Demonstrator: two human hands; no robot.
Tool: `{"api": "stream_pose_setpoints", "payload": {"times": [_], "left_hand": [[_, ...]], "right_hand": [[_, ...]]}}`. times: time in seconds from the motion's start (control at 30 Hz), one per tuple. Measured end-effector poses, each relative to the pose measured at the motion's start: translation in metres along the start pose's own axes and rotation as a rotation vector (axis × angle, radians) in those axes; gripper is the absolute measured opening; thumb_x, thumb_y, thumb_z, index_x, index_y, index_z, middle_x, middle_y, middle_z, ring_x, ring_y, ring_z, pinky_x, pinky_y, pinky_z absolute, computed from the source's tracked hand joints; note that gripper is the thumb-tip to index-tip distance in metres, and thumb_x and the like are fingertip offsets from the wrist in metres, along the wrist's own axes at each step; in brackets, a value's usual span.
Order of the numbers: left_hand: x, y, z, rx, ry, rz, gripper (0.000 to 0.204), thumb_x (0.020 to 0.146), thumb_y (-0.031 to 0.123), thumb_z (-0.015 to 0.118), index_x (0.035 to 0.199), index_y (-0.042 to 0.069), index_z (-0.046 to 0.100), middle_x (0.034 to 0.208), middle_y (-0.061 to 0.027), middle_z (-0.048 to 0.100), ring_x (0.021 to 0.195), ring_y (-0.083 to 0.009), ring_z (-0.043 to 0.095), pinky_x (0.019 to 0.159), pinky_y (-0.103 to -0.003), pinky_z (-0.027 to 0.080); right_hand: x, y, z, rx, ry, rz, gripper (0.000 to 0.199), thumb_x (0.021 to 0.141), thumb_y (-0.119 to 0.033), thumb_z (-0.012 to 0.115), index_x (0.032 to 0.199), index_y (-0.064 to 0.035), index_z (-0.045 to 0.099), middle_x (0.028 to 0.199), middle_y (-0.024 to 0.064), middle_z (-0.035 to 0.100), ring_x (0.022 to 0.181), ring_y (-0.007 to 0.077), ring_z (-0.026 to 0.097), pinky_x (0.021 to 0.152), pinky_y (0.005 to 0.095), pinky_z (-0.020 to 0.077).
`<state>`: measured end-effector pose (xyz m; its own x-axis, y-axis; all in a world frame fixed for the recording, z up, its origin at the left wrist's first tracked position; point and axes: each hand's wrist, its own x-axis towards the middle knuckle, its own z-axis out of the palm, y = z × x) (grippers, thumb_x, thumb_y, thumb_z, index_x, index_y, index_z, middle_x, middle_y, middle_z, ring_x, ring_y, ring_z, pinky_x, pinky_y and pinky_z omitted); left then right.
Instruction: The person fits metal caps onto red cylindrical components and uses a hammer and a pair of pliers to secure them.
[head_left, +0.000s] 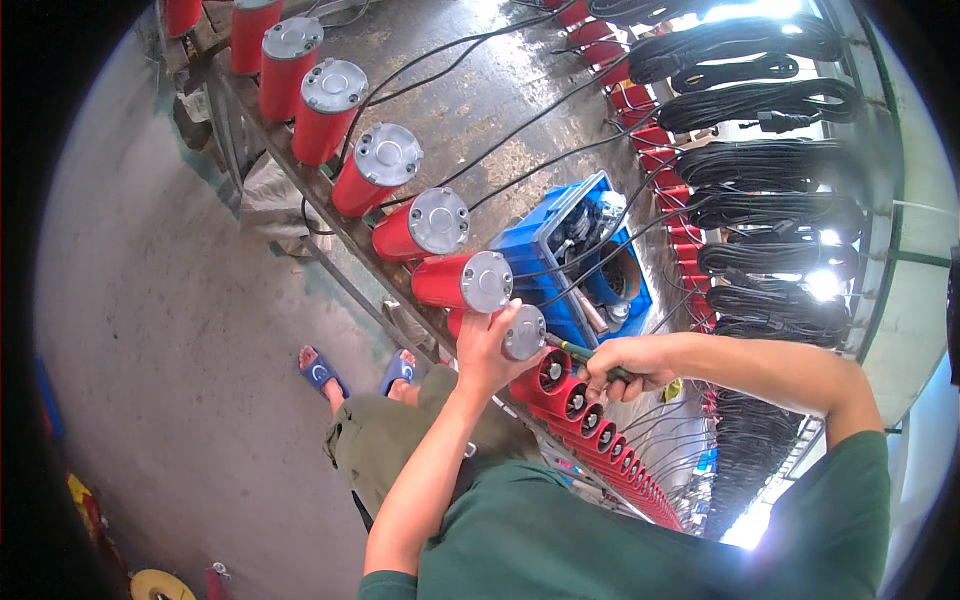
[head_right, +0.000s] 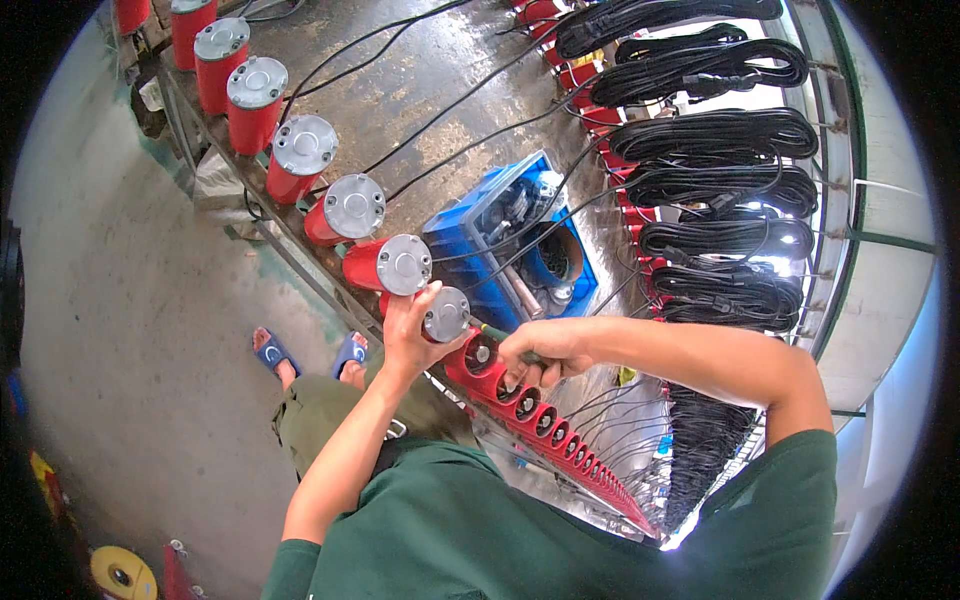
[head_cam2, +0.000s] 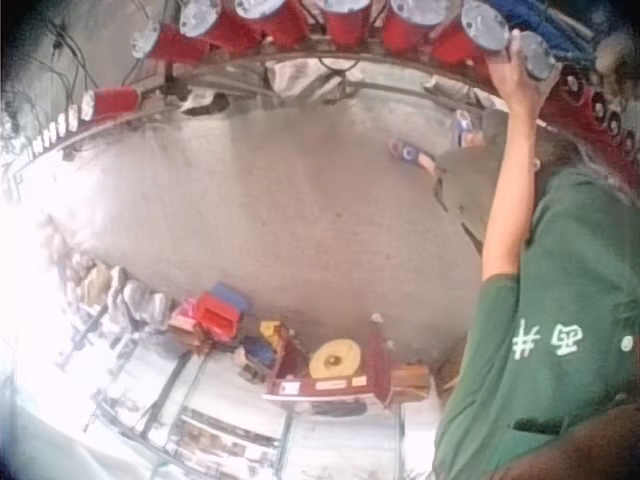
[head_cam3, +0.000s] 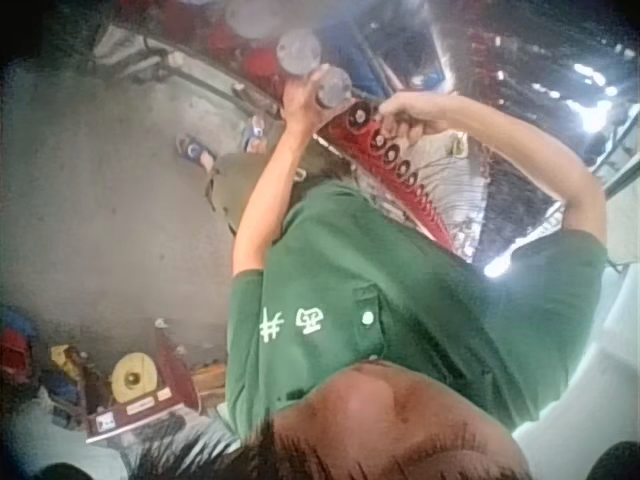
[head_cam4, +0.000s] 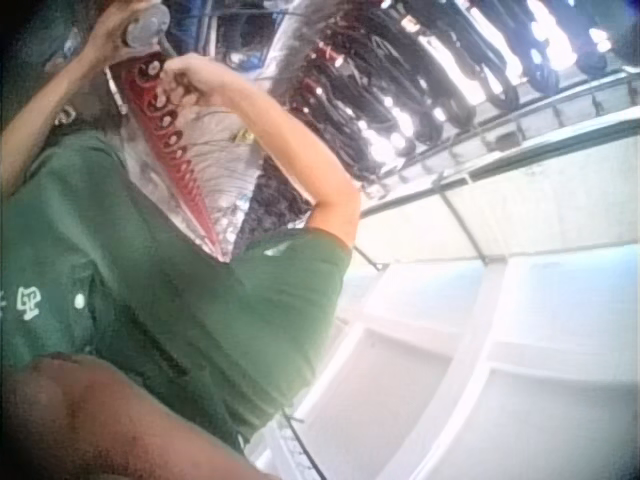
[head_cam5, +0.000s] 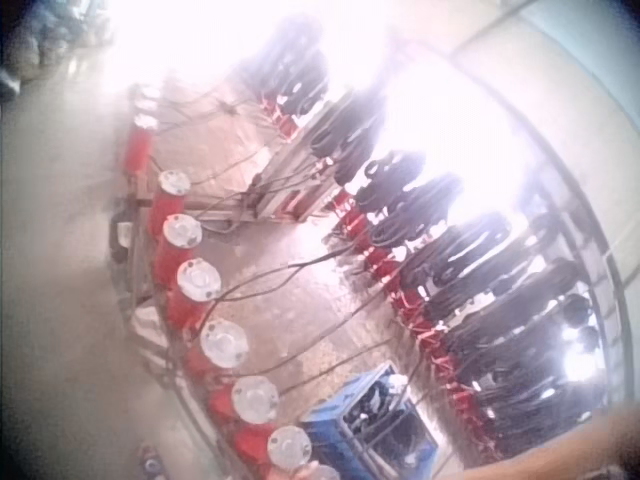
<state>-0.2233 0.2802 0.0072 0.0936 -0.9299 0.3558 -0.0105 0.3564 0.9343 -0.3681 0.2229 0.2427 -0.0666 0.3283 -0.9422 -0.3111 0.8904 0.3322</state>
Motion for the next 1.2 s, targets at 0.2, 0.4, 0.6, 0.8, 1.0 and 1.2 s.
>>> {"api": "stream_pose_setpoints", "payload": {"times": [0.2, 0.4, 0.6, 0.8, 1.0, 1.2], "left_hand": [[0.001, -0.004, 0.000, 0.022, -0.016, -0.007, 0.089, 0.054, 0.029, 0.101, 0.134, 0.012, 0.066, 0.125, -0.0142, 0.066, 0.114, -0.0390, 0.064, 0.097, -0.050, 0.052], [0.002, -0.006, 0.000, -0.007, 0.013, 0.002, 0.094, 0.054, 0.031, 0.103, 0.137, 0.012, 0.064, 0.123, -0.0152, 0.069, 0.113, -0.0380, 0.066, 0.098, -0.049, 0.053], [0.001, -0.005, -0.003, -0.022, -0.013, -0.006, 0.087, 0.056, 0.034, 0.101, 0.133, 0.011, 0.067, 0.125, -0.0159, 0.067, 0.113, -0.0382, 0.066, 0.096, -0.049, 0.053], [0.002, -0.005, -0.003, -0.049, 0.013, 0.000, 0.089, 0.055, 0.036, 0.101, 0.134, 0.013, 0.067, 0.128, -0.0159, 0.066, 0.117, -0.0390, 0.064, 0.098, -0.050, 0.052], [0.001, -0.006, -0.004, -0.032, 0.020, -0.009, 0.087, 0.055, 0.036, 0.101, 0.133, 0.014, 0.069, 0.127, -0.0148, 0.066, 0.118, -0.0385, 0.063, 0.098, -0.049, 0.052], [-0.002, -0.005, -0.007, -0.015, 0.001, -0.029, 0.084, 0.056, 0.037, 0.100, 0.131, 0.015, 0.070, 0.126, -0.0141, 0.066, 0.117, -0.0379, 0.062, 0.098, -0.048, 0.053]], "right_hand": [[-0.031, 0.008, 0.012, -1.637, 0.955, -0.659, 0.043, 0.070, -0.009, 0.076, 0.108, 0.0012, 0.057, 0.103, 0.0189, 0.062, 0.090, 0.0395, 0.066, 0.075, 0.0469, 0.0556], [-0.020, -0.023, 0.014, -2.021, 1.060, -0.953, 0.048, 0.065, -0.006, 0.077, 0.109, -0.0043, 0.056, 0.099, 0.0112, 0.052, 0.092, 0.0291, 0.057, 0.073, 0.0386, 0.0475], [-0.023, -0.051, 0.023, -2.367, 1.177, -0.945, 0.035, 0.082, -0.021, 0.071, 0.112, -0.0083, 0.060, 0.102, 0.0039, 0.053, 0.096, 0.0193, 0.056, 0.076, 0.0325, 0.0445], [-0.026, -0.062, 0.026, -2.636, 1.148, -1.043, 0.040, 0.087, -0.024, 0.067, 0.123, -0.0097, 0.061, 0.108, 0.0011, 0.058, 0.098, 0.0160, 0.057, 0.077, 0.0303, 0.0442], [-0.028, -0.071, 0.040, -2.816, 1.199, -1.079, 0.034, 0.089, -0.023, 0.064, 0.122, -0.0128, 0.061, 0.107, 0.0003, 0.058, 0.099, 0.0147, 0.057, 0.078, 0.0300, 0.0436], [-0.023, -0.044, 0.042, -1.575, 0.494, -0.368, 0.034, 0.080, -0.025, 0.080, 0.101, -0.0093, 0.059, 0.084, 0.0098, 0.063, 0.066, 0.0261, 0.064, 0.054, 0.0403, 0.0489]]}}
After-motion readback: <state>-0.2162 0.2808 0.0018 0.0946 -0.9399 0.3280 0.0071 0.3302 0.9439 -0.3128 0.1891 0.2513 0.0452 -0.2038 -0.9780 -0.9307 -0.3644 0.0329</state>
